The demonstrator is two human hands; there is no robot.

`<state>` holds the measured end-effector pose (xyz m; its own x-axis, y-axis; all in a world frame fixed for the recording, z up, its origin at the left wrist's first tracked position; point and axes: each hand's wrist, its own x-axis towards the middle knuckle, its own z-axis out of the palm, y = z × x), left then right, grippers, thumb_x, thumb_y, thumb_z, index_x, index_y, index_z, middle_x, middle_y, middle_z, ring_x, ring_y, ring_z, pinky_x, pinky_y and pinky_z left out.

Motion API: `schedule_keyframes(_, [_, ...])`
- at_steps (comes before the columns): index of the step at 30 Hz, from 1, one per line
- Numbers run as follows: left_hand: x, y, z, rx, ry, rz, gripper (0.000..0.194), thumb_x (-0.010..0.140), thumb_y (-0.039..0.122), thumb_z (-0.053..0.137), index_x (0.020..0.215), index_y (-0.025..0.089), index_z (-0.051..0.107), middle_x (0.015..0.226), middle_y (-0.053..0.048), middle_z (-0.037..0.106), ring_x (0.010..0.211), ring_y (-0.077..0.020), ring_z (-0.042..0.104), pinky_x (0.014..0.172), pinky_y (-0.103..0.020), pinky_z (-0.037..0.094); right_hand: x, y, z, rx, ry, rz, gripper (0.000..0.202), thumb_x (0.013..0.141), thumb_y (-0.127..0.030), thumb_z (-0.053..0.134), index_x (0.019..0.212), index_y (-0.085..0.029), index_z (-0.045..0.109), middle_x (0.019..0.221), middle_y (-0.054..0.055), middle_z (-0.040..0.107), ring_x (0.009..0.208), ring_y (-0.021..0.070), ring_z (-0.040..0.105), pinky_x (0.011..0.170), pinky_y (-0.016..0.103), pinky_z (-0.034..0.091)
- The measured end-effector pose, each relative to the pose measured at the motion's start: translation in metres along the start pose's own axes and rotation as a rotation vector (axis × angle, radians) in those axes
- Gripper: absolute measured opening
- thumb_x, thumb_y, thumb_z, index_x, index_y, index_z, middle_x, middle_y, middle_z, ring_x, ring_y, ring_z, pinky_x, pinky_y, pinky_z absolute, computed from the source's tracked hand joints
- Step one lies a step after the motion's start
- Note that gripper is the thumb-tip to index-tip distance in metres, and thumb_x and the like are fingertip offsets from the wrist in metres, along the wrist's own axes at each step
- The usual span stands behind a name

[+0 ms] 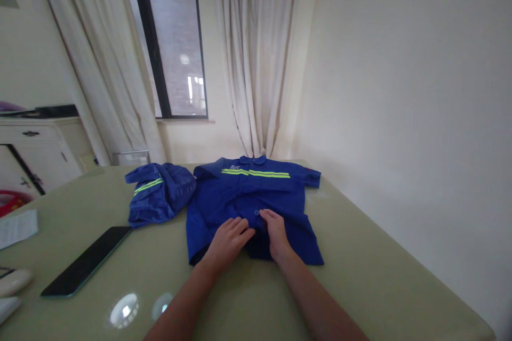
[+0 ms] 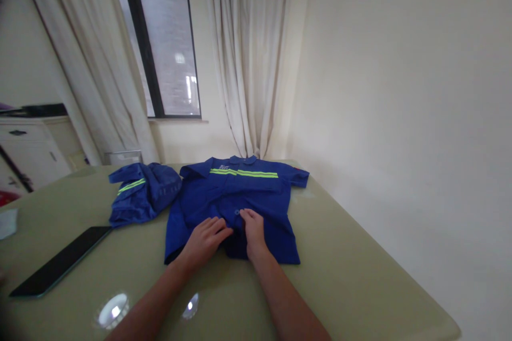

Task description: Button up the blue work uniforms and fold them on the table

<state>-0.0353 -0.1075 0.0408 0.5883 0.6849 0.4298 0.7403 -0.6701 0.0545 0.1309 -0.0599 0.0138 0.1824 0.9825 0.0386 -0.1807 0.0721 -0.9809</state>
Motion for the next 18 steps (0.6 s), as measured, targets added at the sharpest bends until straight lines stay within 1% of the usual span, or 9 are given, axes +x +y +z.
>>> schedule_keyframes(2, [-0.002,0.001,0.0,-0.156,-0.062,-0.067,0.023,0.096,0.015,0.052,0.102,0.027,0.07,0.098,-0.004,0.067,0.095,-0.0206,0.063,0.085,-0.032,0.048,0.01,0.0,-0.009,0.035,0.071,-0.007,0.03,0.065,-0.052,0.066,0.07,-0.022,0.066,0.069,0.002,0.067,0.069,0.0199,0.06,0.065,0.031,0.049])
schedule_keyframes(5, [-0.007,-0.005,-0.003,-0.448,-0.164,-0.243,0.016,0.091,0.019,0.057,0.094,0.025,0.072,0.091,0.0,0.071,0.087,-0.0172,0.065,0.079,-0.027,0.047,0.026,-0.004,-0.027,0.05,0.17,-0.022,0.03,0.063,-0.054,0.061,0.065,-0.025,0.064,0.071,0.002,0.067,0.079,0.0228,0.062,0.074,0.035,0.051])
schedule_keyframes(8, [-0.015,-0.015,-0.013,-0.768,-0.384,-0.407,0.01,0.081,0.026,0.068,0.087,0.021,0.074,0.074,0.002,0.07,0.071,-0.0152,0.063,0.066,-0.025,0.045,0.037,-0.012,-0.043,0.042,0.197,-0.038,0.027,0.061,-0.053,0.06,0.061,-0.025,0.063,0.068,0.001,0.065,0.081,0.0232,0.062,0.077,0.035,0.05])
schedule_keyframes(10, [-0.021,-0.02,-0.022,-0.997,-0.569,-0.431,0.02,0.074,0.033,0.076,0.088,0.019,0.075,0.072,0.002,0.071,0.068,-0.0144,0.063,0.063,-0.024,0.046,0.037,-0.019,-0.047,0.038,0.184,-0.046,0.026,0.06,-0.051,0.063,0.061,-0.025,0.064,0.067,0.0,0.066,0.078,0.0228,0.061,0.076,0.034,0.05])
schedule_keyframes(12, [-0.022,-0.024,-0.029,-1.197,-0.667,-0.438,0.039,0.07,0.04,0.081,0.101,0.019,0.074,0.082,0.0,0.075,0.072,-0.0158,0.067,0.066,-0.026,0.049,0.032,-0.027,-0.045,0.037,0.159,-0.058,0.025,0.061,-0.048,0.065,0.062,-0.023,0.065,0.067,-0.001,0.066,0.077,0.022,0.06,0.073,0.033,0.049])
schedule_keyframes(13, [-0.022,-0.025,-0.03,-1.255,-0.643,-0.452,0.046,0.072,0.044,0.08,0.109,0.019,0.072,0.089,-0.002,0.076,0.076,-0.017,0.069,0.068,-0.027,0.052,0.028,-0.03,-0.043,0.038,0.146,-0.066,0.024,0.062,-0.047,0.066,0.062,-0.023,0.065,0.067,-0.001,0.067,0.076,0.0215,0.06,0.072,0.032,0.048])
schedule_keyframes(15, [-0.018,-0.024,-0.027,-1.195,-0.432,-0.517,0.044,0.083,0.051,0.069,0.113,0.019,0.069,0.095,-0.005,0.076,0.08,-0.0187,0.07,0.071,-0.03,0.054,0.019,-0.037,-0.036,0.046,0.127,-0.08,0.024,0.064,-0.045,0.069,0.062,-0.022,0.064,0.066,-0.002,0.066,0.073,0.0198,0.059,0.067,0.03,0.048])
schedule_keyframes(17, [-0.013,-0.022,-0.016,-0.888,-0.129,-0.564,0.033,0.094,0.046,0.055,0.104,0.019,0.071,0.095,-0.006,0.075,0.086,-0.0202,0.068,0.078,-0.034,0.054,0.01,-0.043,-0.029,0.078,0.051,-0.027,0.028,0.065,-0.047,0.072,0.06,-0.022,0.06,0.06,-0.002,0.064,0.061,0.0166,0.056,0.058,0.028,0.045])
schedule_keyframes(18, [-0.011,-0.019,-0.01,-0.707,-0.02,-0.553,0.031,0.097,0.042,0.051,0.101,0.02,0.072,0.096,-0.007,0.074,0.09,-0.0214,0.067,0.083,-0.036,0.053,0.005,-0.045,-0.026,0.101,-0.024,0.03,0.032,0.067,-0.05,0.072,0.06,-0.022,0.057,0.057,-0.003,0.062,0.052,0.0143,0.052,0.052,0.027,0.042])
